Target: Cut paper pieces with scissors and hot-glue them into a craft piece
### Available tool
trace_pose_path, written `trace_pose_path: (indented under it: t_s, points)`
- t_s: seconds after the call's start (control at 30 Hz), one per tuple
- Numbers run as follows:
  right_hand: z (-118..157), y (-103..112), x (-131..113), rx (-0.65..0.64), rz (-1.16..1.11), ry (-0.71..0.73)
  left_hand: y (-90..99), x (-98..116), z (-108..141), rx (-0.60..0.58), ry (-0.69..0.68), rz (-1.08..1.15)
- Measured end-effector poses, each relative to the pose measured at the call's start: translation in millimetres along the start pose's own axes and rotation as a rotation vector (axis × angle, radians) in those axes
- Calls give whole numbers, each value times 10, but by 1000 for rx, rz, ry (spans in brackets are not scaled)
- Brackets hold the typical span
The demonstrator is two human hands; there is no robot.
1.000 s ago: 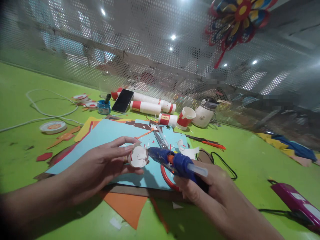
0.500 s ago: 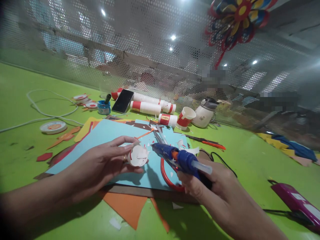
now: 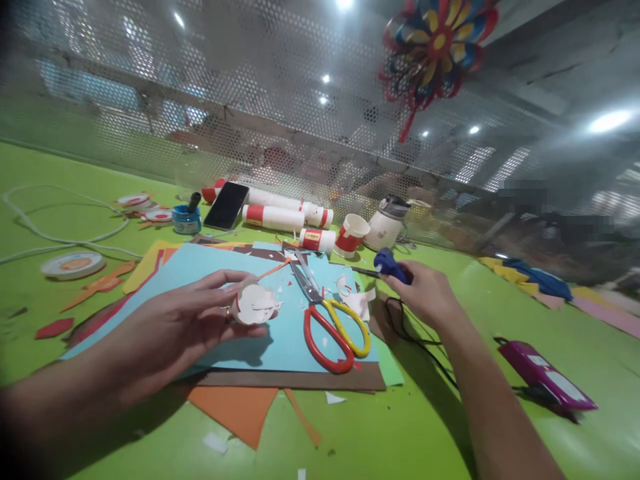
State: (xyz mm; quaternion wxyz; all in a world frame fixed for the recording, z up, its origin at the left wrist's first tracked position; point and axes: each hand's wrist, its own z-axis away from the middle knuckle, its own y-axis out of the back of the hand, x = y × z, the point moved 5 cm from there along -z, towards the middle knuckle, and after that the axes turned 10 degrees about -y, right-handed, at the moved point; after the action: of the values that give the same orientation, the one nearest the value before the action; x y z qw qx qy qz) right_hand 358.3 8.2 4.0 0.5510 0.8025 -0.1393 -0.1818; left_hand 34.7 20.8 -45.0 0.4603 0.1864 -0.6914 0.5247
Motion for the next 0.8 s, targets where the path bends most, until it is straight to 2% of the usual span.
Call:
trace_pose_path:
  t_s: [0.1, 0.23, 0.47, 0.57, 0.63, 0.73, 0.8]
  points:
    - [-148, -217, 117, -62, 76, -27, 11, 11, -4, -23, -24, 4]
    - [-272, -474, 150, -130, 142, -10, 45, 31, -28, -5, -39, 6]
    - [-381, -672, 249, -149, 140, 11, 47, 35, -42, -14, -49, 43]
    - [-363, -601, 244, -116, 83, 17, 22, 30, -32, -45, -42, 59]
    - [-320, -474, 168, -56, 20, 10, 4, 27, -20, -57, -31, 55]
    - [-111, -202, -117, 56, -131, 27, -16, 13, -1, -60, -6, 29]
    - [157, -33, -436, 55, -268, 132, -27, -5, 8, -71, 10, 11]
